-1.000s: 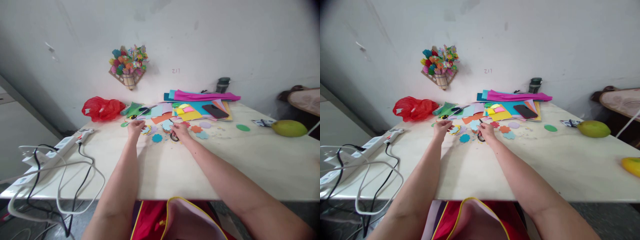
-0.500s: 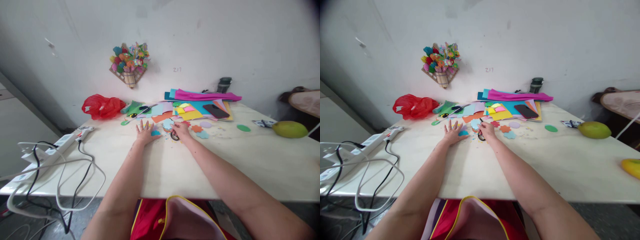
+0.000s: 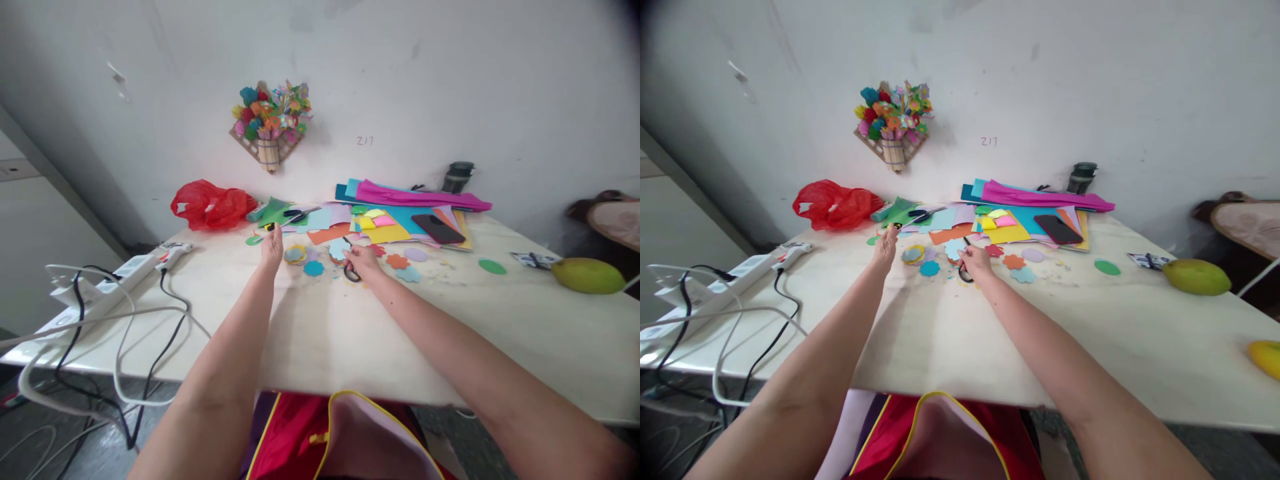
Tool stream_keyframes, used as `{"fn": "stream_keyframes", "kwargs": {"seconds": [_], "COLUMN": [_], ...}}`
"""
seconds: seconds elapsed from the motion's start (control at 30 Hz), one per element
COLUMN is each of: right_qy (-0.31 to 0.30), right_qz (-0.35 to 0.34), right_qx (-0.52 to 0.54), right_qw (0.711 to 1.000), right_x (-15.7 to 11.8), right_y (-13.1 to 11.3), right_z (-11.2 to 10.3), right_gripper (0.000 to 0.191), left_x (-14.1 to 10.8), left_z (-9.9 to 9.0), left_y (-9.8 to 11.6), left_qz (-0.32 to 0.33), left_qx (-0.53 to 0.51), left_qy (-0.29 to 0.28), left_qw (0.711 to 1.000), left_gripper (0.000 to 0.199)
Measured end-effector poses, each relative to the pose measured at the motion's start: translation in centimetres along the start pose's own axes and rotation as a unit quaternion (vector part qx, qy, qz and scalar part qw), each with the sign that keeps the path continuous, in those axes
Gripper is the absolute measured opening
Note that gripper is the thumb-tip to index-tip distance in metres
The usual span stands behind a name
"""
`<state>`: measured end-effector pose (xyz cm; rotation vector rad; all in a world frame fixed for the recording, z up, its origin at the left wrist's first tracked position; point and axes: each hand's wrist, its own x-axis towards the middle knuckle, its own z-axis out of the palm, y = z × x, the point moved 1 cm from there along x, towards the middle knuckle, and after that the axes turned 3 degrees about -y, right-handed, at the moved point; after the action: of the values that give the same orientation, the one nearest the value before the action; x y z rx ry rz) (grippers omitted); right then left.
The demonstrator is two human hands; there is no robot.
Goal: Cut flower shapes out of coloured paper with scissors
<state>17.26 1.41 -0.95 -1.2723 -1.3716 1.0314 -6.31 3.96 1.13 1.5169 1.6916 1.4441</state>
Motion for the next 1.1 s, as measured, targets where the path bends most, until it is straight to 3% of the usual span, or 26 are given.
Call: {"fn": "stream_keyframes", "kwargs": {"seconds": [0.07, 0.17, 0.27, 0.33, 0.4, 0.47, 0.53, 0.73, 0.87, 0.97, 1.1], "right_qy": [0.005, 0.021, 0.044, 0.067, 0.083, 0.087, 0.09, 0.1, 0.082, 0.106, 0.131], "right_qz": [-0.022, -0.059, -0.126, -0.195, -0.258, -0.3, -0.325, -0.345, -0.354, -0.315, -0.27], "right_qx": [-0.027, -0.063, -0.139, -0.213, -0.274, -0.309, -0.325, -0.332, -0.339, -0.311, -0.246], "right_qw": [0.999, 0.996, 0.981, 0.955, 0.923, 0.898, 0.884, 0.872, 0.868, 0.891, 0.922], "right_x": [-0.3, -0.6, -0.9, -1.2, -1.6, -1.9, -2.1, -1.9, -1.9, -1.5, -0.8], "right_y": [0.0, 0.3, 0.5, 0.5, 0.4, 0.2, 0.2, 0.3, 0.5, 0.7, 0.9], "right_z": [-0.1, -0.1, -0.2, -0.2, -0.1, 0.0, 0.1, 0.2, 0.4, 0.2, -0.5], "right_gripper": [0.024, 0.027, 0.025, 0.023, 0.029, 0.034, 0.037, 0.037, 0.041, 0.045, 0.033], "left_x": [-0.2, -1.2, -3.0, -4.5, -5.9, -7.0, -7.5, -7.4, -6.9, -6.7, -6.7], "left_z": [-0.6, -0.4, 1.6, 3.5, 5.1, 6.1, 6.5, 6.3, 6.0, 5.8, 5.7], "left_y": [0.9, 2.4, 3.7, 4.4, 5.0, 5.3, 5.2, 3.5, 2.6, 2.3, 2.0], "left_qz": [-0.062, -0.133, -0.165, -0.206, -0.232, -0.245, -0.254, -0.18, -0.147, -0.126, -0.117], "left_qx": [-0.192, -0.342, -0.334, -0.288, -0.27, -0.281, -0.296, -0.408, -0.378, -0.349, -0.33], "left_qy": [0.054, 0.041, -0.024, -0.164, -0.251, -0.27, -0.245, -0.278, -0.235, -0.237, -0.257], "left_qw": [0.978, 0.929, 0.928, 0.921, 0.9, 0.888, 0.888, 0.851, 0.883, 0.898, 0.901], "left_gripper": [0.053, 0.044, 0.051, 0.061, 0.067, 0.064, 0.052, 0.025, 0.028, 0.031, 0.036]}}
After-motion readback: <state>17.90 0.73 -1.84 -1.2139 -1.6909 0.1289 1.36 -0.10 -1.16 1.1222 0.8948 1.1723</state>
